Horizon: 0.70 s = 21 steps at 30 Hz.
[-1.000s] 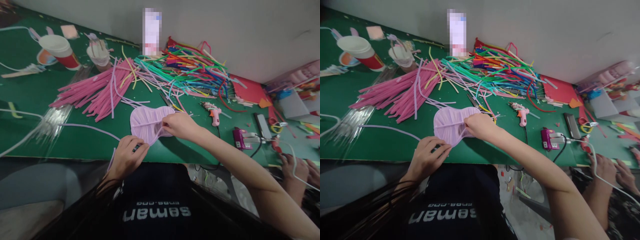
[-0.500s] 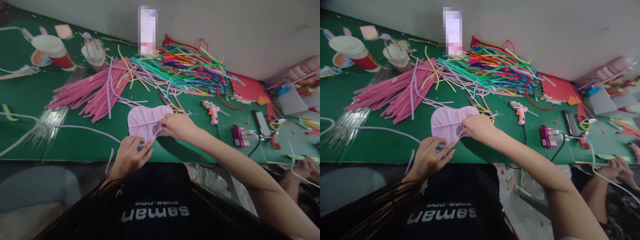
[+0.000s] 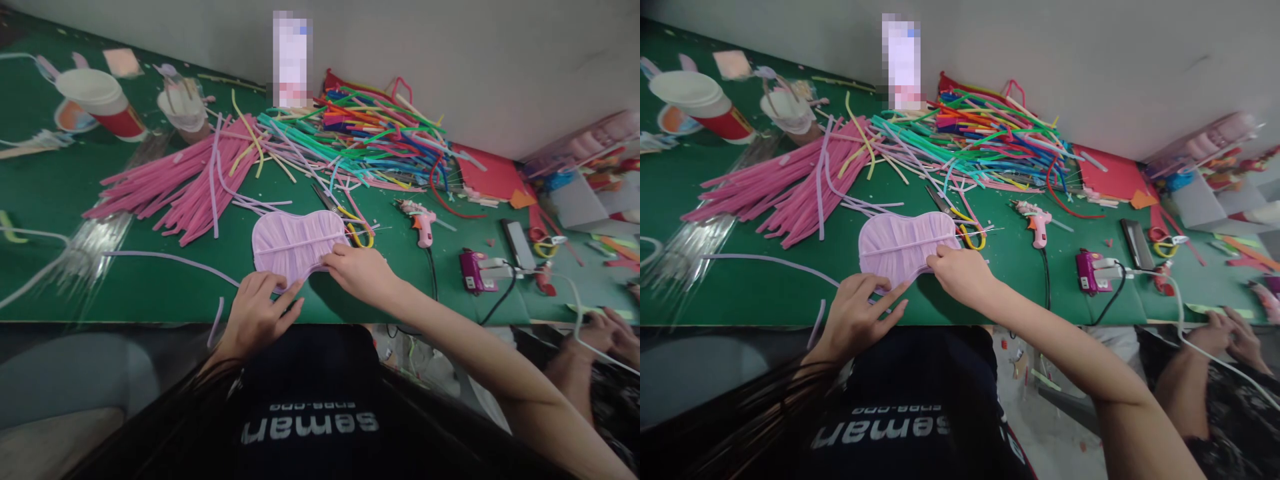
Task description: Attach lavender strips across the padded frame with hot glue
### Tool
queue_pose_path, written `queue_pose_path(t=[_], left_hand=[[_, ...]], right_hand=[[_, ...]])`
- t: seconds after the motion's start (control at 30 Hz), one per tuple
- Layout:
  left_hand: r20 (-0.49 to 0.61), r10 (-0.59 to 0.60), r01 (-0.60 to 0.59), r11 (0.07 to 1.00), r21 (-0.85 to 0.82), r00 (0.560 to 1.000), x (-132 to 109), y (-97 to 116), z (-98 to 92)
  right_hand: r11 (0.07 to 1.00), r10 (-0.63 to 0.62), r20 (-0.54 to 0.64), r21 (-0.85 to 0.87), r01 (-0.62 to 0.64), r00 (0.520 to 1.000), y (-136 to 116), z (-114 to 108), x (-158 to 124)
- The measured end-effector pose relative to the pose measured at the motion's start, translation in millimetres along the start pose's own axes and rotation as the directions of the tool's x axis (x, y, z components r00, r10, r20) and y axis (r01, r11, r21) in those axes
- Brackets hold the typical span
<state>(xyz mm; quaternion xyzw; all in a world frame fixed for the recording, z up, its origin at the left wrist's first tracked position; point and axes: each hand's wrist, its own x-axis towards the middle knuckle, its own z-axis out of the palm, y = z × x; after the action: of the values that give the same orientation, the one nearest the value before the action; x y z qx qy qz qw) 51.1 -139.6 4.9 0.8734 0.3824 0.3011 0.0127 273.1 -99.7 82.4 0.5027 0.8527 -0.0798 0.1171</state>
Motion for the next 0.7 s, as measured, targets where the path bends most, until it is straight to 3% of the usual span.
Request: queue_pose_path(t=[0.47,0.57,0.7], left_hand=[[-0.029,-0.005,0.005,1.0,-0.005,1.0,-4.3,-0.3,2.4],[-0.136,-0.099,0.098,0.995,-0.007,0.986,-10.6,-3.4,-0.1],[-0.295,-0.295,0.303,0.953,-0.02,0.909,-18.6,-7.4,-2.0]], right_hand=[[1.0,0.001,0.025,0.025,-0.002,1.0,0.0,1.7,-2.2],[1.0,0.013,0.02,0.024,-0.014,1.0,1.2,1.6,-1.2],[1.0,0.013,0.024,0.026,-0.014,1.0,2.5,1.1,-0.1]])
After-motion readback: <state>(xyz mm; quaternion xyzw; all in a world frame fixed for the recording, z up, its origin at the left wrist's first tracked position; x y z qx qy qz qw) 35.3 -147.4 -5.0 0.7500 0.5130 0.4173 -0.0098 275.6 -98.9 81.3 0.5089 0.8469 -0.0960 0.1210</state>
